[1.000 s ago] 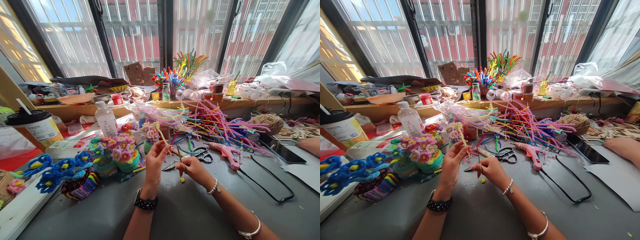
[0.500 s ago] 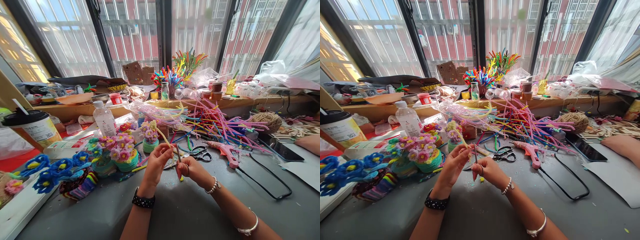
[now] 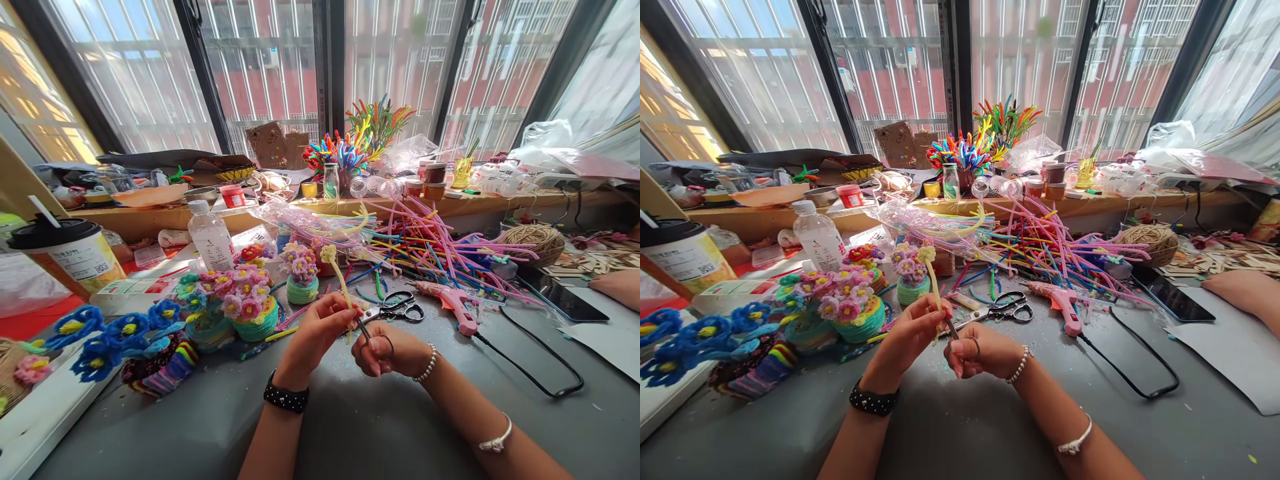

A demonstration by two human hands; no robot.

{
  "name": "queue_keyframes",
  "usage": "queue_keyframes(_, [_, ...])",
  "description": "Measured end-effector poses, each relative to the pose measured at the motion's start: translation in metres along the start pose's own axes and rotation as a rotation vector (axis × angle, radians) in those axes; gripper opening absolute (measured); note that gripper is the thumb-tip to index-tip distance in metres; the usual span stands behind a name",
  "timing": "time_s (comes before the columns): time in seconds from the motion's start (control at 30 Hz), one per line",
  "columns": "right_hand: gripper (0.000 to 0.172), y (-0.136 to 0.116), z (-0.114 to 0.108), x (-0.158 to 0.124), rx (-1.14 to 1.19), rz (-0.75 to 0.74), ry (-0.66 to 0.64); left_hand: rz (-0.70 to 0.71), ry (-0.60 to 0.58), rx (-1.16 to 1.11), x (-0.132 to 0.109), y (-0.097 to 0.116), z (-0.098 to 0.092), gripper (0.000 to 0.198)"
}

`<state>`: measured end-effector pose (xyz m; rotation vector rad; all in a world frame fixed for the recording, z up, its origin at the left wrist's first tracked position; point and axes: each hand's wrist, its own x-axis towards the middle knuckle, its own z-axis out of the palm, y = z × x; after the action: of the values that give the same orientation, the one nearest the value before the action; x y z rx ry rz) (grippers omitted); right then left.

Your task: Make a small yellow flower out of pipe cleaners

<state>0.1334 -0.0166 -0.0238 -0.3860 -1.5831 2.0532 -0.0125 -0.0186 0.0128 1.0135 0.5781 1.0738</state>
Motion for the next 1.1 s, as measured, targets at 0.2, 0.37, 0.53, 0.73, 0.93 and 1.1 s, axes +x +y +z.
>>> queue_keyframes(0.2, [0.051, 0.006, -0.005, 0.000, 0.206, -0.081, -0.120, 0.028, -0.046, -0.048, -0.001, 0.000, 0.002, 0.006])
queue_keyframes(0.37, [0.053, 0.007, -0.004, 0.003, 0.268, -0.080, -0.045, 0.025, -0.052, -0.085, 0.000, 0.000, -0.002, 0.007])
queue_keyframes(0.53, [0.053, 0.006, -0.001, 0.002, 0.255, -0.021, -0.037, 0.011, -0.054, -0.131, 0.000, -0.001, -0.002, 0.009])
queue_keyframes(0.73, [0.053, 0.009, -0.001, 0.001, 0.256, -0.061, -0.091, -0.008, -0.073, -0.123, -0.001, -0.001, -0.001, 0.007])
queue_keyframes(0.93, [0.052, -0.003, -0.002, -0.001, 0.190, -0.105, 0.142, 0.057, 0.105, 0.013, 0.003, -0.001, -0.005, 0.006])
queue_keyframes(1.1, [0.044, -0.008, -0.002, 0.002, 0.065, -0.122, 0.400, 0.158, 0.203, 0.207, 0.009, -0.007, -0.008, 0.008])
